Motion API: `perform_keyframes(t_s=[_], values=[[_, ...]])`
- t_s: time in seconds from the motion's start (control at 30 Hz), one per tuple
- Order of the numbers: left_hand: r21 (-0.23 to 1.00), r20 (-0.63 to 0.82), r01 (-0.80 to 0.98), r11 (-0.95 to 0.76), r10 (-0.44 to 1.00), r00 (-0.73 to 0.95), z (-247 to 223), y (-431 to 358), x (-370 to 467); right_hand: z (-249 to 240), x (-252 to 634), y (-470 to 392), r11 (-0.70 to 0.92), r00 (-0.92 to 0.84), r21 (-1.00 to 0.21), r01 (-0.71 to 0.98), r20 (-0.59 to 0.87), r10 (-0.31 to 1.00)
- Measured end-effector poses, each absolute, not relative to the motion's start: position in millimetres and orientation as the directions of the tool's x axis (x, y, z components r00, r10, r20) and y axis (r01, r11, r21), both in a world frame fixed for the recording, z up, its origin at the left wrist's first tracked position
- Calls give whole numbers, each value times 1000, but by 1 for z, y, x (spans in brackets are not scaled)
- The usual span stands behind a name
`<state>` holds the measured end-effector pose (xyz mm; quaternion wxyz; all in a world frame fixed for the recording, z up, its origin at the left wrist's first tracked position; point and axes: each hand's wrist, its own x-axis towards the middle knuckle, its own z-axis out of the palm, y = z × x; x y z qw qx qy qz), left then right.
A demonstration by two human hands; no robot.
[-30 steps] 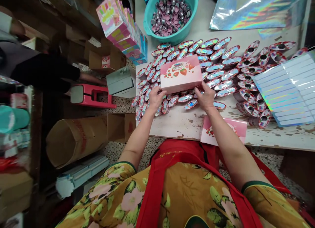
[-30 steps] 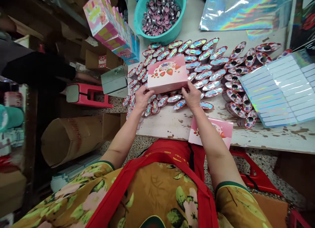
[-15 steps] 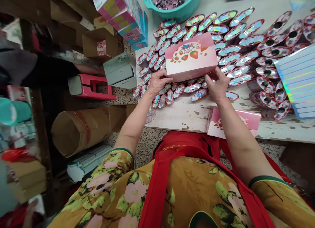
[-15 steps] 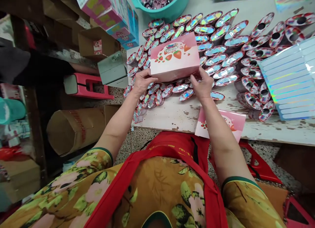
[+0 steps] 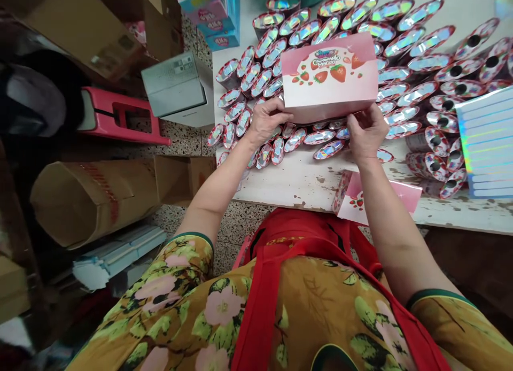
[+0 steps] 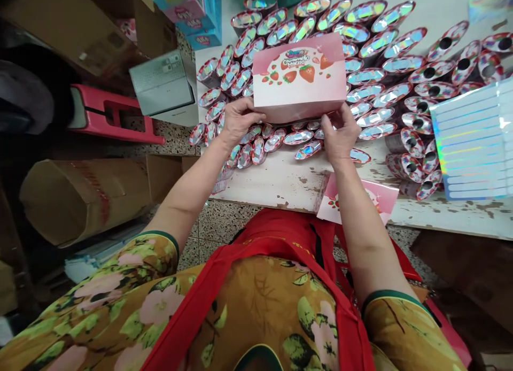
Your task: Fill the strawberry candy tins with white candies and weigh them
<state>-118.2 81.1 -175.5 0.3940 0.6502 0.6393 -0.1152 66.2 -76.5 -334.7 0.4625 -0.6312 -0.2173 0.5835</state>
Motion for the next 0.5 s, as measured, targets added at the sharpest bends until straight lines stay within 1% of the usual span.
perform_keyframes(t_s=[0.07,0.13,0.23,0.3,0.37,0.43,0.5], values=[[363,-678,928,78,706,206,-177,80,-124,-336,67,-77,-489,252,-819,-301,-563,787],[353,-704,933,64,675,220,-181,81,-130,-339,67,-78,-492,251,-800,-343,-583,773],[324,-695,940,110,701,158,-188,85,-138,-340,68,-79,-498,229,-779,-381,-601,766],[306,-670,939,155,736,97,-191,88,-140,-340,69,-79,-527,207,-775,-348,-612,763],[303,-659,935,181,749,69,-188,88,-139,-338,70,-78,-562,185,-782,-268,-615,767],[314,-663,932,181,744,79,-178,81,-134,-335,70,-77,-561,174,-804,-198,-592,787],[328,-655,930,163,749,99,-163,70,-126,-333,69,-77,-533,185,-828,-177,-559,808]])
